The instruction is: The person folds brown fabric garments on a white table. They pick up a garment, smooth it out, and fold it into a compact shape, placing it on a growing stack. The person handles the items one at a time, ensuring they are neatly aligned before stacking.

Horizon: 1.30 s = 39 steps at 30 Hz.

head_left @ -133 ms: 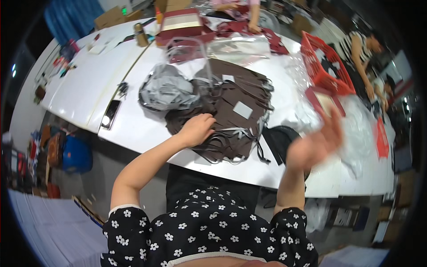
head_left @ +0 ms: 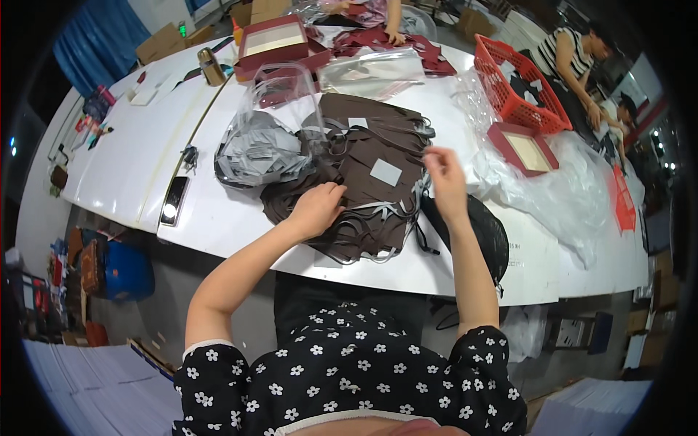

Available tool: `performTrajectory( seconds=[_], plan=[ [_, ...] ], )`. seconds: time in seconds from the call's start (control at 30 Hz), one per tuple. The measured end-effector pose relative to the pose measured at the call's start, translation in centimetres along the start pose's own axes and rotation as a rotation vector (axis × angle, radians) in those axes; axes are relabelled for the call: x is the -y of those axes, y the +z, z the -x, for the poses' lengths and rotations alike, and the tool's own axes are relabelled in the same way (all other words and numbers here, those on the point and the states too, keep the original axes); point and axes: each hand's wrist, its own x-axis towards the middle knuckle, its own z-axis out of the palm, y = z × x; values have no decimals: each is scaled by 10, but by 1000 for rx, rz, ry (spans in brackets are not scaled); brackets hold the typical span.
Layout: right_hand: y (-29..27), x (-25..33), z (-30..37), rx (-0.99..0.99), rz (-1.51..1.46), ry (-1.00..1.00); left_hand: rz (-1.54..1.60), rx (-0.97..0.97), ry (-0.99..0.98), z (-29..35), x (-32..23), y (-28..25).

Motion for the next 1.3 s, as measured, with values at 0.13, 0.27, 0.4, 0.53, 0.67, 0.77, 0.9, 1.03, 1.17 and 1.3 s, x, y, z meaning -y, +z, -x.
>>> performTrajectory(
  seconds=[0.13, 0.27, 0.4, 0.53, 0.67, 0.77, 0.9, 1.03, 1.17, 1.3],
  plan=[
    [31, -88, 23, 194, 420, -64, -122, 110, -110, -4, 8, -2],
    [53, -89, 38, 219, 669, -309, -49, 103, -205, -19, 8, 18],
    [87, -99, 38, 275, 784, -445, 275, 0, -391, -46, 13, 35],
    [114, -89, 28, 361, 827, -324, 650, -134, -598, -66, 24, 56],
    [121, -91, 14, 271, 900, -242, 1072, -179, -630, -82, 12, 52],
    [118, -105, -3, 221, 950, -249, 1054, -54, -523, -79, 13, 37],
    [119, -125, -20, 62, 1038, -574, 783, -216, -310, -70, 28, 44],
    [109, -121, -31, 113, 912, -526, -200, -314, 2, -79, 35, 27],
    [92, -107, -30, 153, 718, -423, -299, -223, 5, -99, 37, 33],
    [76, -117, -24, 37, 368, -228, -322, 129, -174, -115, 46, 40]
  ],
)
